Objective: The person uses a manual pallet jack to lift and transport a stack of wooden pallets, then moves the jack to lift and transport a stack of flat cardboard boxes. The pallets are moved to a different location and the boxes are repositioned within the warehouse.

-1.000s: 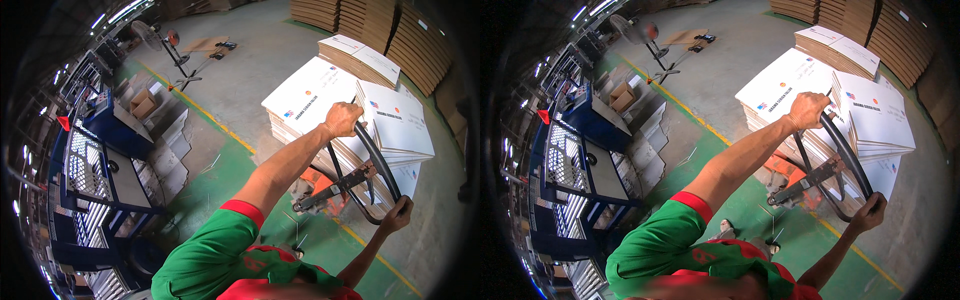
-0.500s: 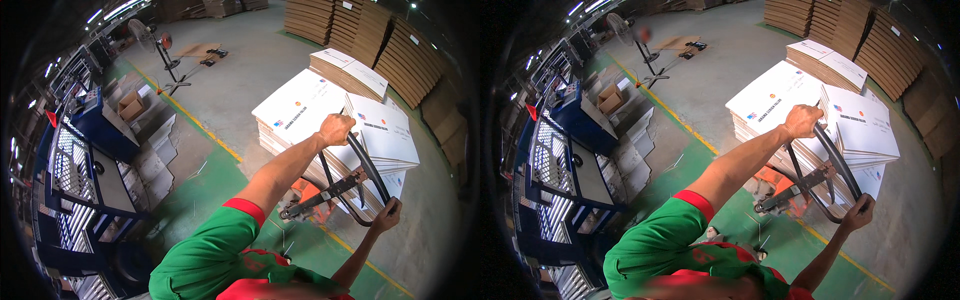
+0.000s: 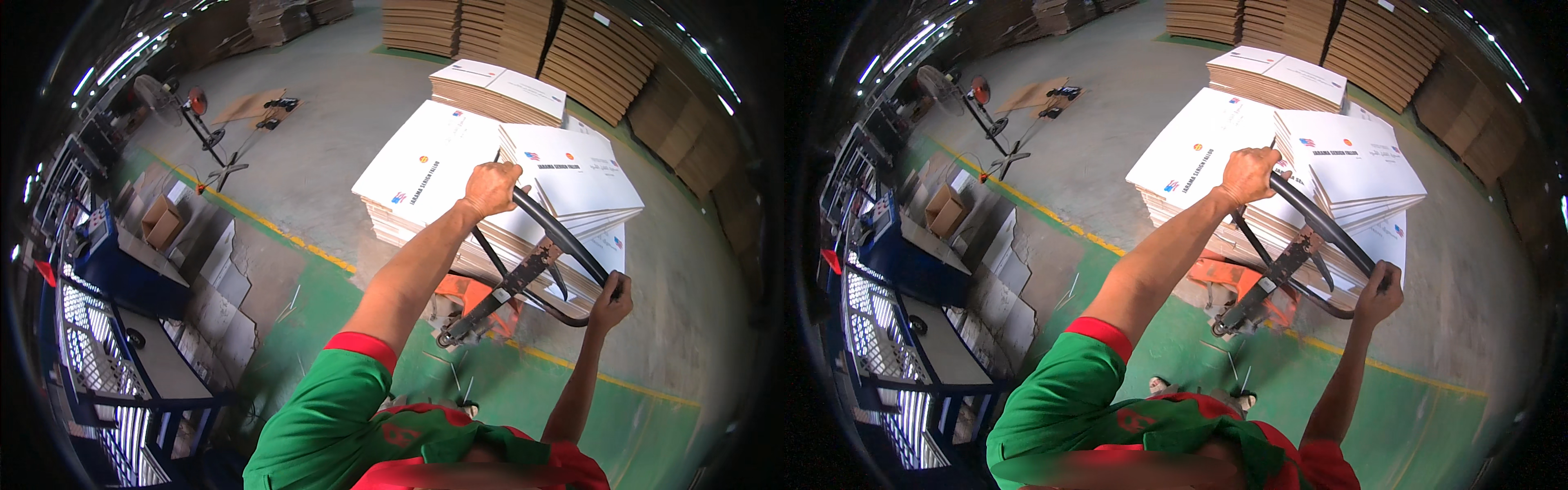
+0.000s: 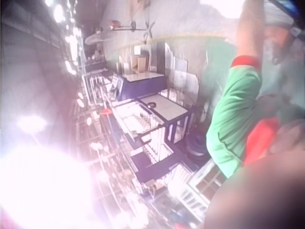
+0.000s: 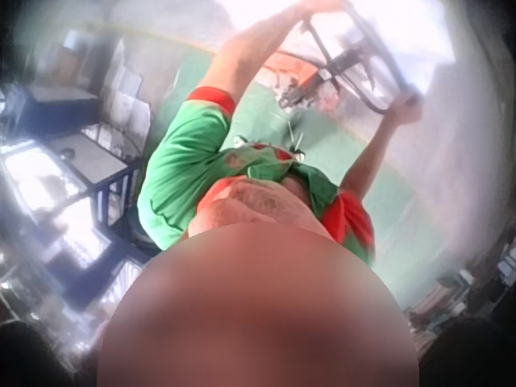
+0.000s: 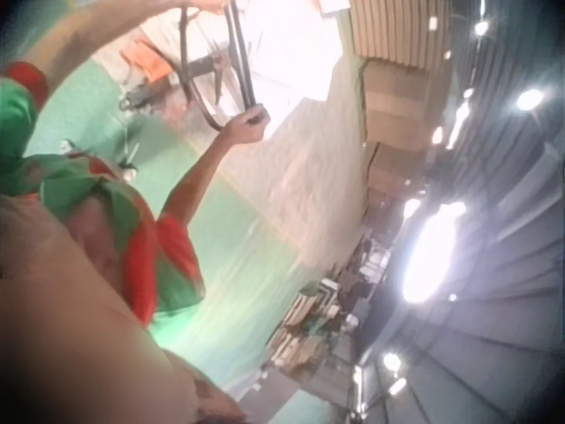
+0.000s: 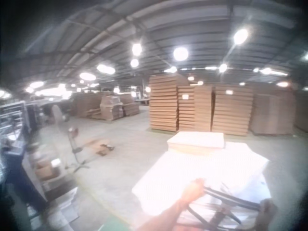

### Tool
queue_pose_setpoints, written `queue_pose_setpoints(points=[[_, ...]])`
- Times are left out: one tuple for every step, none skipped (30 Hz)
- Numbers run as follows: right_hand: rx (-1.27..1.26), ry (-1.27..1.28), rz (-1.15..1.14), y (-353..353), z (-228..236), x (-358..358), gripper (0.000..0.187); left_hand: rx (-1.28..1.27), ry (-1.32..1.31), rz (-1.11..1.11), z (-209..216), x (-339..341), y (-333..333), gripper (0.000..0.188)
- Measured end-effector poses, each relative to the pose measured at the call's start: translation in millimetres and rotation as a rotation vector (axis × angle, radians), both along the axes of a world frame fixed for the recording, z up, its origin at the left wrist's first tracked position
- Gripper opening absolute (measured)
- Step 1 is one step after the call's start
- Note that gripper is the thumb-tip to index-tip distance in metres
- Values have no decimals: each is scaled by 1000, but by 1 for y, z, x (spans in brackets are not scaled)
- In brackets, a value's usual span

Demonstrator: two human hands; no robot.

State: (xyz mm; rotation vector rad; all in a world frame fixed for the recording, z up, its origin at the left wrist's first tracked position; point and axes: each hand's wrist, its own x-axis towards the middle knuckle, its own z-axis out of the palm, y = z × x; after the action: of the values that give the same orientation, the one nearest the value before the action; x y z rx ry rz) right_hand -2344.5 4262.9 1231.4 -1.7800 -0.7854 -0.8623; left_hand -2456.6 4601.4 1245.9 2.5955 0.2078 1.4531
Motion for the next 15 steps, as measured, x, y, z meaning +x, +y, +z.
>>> queue_pose_setpoints(points=[[10, -25, -41, -1, -1, -1, 18, 17, -33, -26, -2, 3, 1, 34], [14, -32, -53, 3, -2, -1, 18, 48, -72, -96, -5, 2, 6, 31], [57, -34, -54, 4, -4, -5, 18, 2, -77, -89, -8, 2, 10, 31], [-34, -11, -80, 13, -6, -7, 17, -38, -108, -63, -12, -5, 19, 35], [-39, 47, -210, 20, -8, -11, 16, -25, -46, -98, -13, -6, 29, 43], [11, 191, -162, 34, -10, -15, 15, -132, 17, -104, -16, -11, 43, 47], [85, 216, -47, 51, -12, -20, 17, -109, 59, -21, -16, -18, 59, 49], [33, 149, -90, 69, -12, -23, 20, -209, 85, -33, -16, -26, 74, 45], [13, 165, -27, 82, -11, -27, 23, -105, 39, 37, -13, -28, 88, 43], [-74, 138, -95, 94, -8, -29, 15, -16, -55, -24, -8, -28, 99, 39], [19, 29, -38, 105, -5, -31, 17, -5, -70, 46, -4, -28, 106, 35], [53, 7, -57, 115, 0, -34, 18, 17, -47, 75, 0, -29, 111, 33], [63, -37, -33, 118, 4, -36, 19, 32, -47, 115, 4, -28, 114, 32], [81, -30, -74, 120, 9, -39, 20, 56, -21, 115, 7, -28, 115, 32], [77, -29, -85, 121, 13, -41, 21, 73, -18, 127, 10, -26, 115, 32]])
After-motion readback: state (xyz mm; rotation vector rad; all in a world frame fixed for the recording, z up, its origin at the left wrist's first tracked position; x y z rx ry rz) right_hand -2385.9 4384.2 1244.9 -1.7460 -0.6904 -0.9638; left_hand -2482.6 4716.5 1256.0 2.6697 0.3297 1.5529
